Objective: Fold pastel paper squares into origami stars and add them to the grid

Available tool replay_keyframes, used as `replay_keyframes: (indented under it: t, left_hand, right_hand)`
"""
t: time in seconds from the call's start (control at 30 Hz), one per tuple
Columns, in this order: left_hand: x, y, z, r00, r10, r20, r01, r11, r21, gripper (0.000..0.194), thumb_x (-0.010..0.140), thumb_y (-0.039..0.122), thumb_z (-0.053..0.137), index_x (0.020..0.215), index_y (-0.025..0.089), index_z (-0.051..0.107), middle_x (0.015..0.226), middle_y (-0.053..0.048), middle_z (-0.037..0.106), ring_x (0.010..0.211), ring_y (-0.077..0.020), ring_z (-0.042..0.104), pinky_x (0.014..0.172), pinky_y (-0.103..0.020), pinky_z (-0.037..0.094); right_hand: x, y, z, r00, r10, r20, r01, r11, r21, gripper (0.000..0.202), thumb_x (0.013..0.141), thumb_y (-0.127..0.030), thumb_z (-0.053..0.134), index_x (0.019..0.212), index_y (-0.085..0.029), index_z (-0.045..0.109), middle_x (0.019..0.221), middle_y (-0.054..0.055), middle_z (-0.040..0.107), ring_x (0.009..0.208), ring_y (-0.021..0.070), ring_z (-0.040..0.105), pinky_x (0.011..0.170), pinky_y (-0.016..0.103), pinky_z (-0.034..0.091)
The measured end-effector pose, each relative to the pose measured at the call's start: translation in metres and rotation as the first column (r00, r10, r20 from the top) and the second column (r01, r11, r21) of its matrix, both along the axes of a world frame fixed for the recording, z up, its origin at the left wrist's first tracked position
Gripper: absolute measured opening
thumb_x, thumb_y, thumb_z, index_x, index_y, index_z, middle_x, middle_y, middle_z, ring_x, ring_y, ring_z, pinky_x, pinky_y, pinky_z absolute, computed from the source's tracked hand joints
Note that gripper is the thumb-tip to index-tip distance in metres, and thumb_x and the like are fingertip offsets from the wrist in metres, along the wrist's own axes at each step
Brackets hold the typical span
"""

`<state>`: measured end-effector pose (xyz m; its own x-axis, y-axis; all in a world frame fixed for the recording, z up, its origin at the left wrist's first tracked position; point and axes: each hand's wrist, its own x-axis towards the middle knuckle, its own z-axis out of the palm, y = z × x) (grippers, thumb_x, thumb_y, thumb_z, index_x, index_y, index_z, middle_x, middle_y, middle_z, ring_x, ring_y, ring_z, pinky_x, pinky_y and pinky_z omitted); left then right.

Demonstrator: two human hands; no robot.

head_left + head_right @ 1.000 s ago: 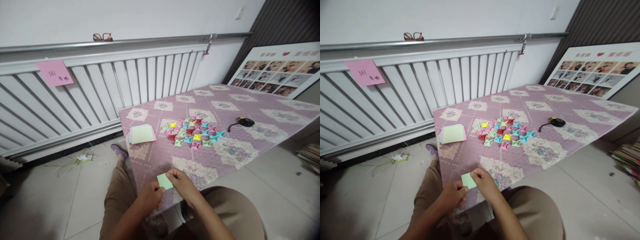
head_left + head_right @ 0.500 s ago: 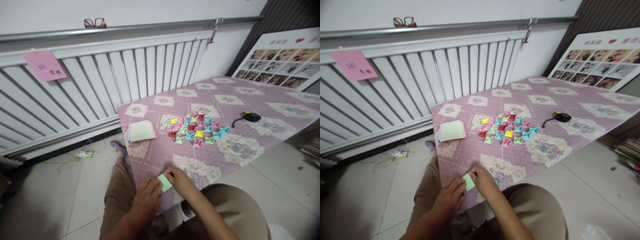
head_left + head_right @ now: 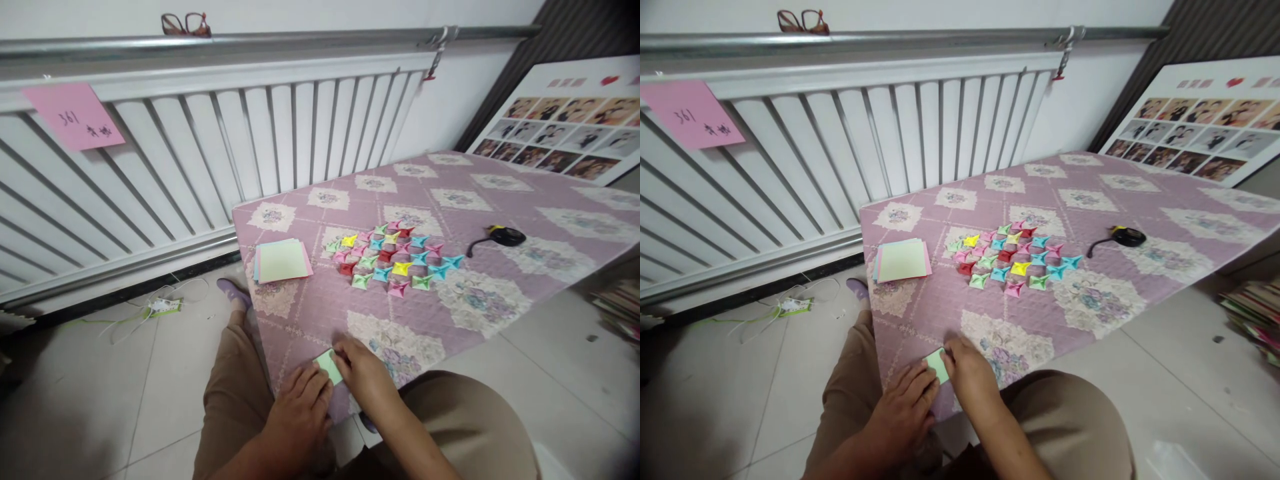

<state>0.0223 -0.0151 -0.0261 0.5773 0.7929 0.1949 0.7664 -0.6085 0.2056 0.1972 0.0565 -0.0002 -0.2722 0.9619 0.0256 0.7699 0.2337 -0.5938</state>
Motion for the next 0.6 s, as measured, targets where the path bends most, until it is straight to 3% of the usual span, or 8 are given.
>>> replay_keyframes:
  t: [0.23,0.37,0.6]
  left_hand:
    - [-0.001,0.001,-0.006,0.998,-0.023,0.059,0.024,1.000,-0.012,0.046,0.090,0.038,0.049,0.131,0.017,0.046,0.132,-0.008,0.051,0.131,-0.0247,0.035,0.111,-0.040,0.025]
    - [-0.002,0.007,-0.001,0.996,-0.026,0.091,0.034,0.996,-0.085,0.043,0.089,0.036,0.051,0.129,0.020,0.047,0.128,-0.006,0.054,0.125,-0.0243,0.041,0.107,-0.040,0.031]
    - [0.004,0.034,0.008,0.975,0.171,0.141,-0.139,0.968,-0.209,0.028,0.093,0.019,0.040,0.114,0.021,0.057,0.102,-0.006,0.064,0.096,-0.0210,0.057,0.087,-0.037,0.045]
  right_hand:
    - [0.007,-0.014,-0.008,0.991,0.040,0.128,-0.059,0.987,0.151,0.011,0.086,-0.022,0.051,0.091,-0.022,0.060,0.088,0.006,0.059,0.085,0.0215,0.058,0.075,0.032,0.045]
    - [0.005,-0.017,-0.011,0.984,0.021,0.178,-0.066,0.967,0.247,0.014,0.087,-0.024,0.053,0.096,-0.022,0.063,0.087,0.007,0.061,0.084,0.0223,0.057,0.077,0.035,0.043]
    - [0.003,-0.019,-0.011,0.983,-0.032,0.178,-0.016,0.965,0.261,0.014,0.087,-0.027,0.055,0.097,-0.026,0.065,0.087,0.005,0.063,0.085,0.0228,0.057,0.074,0.035,0.039]
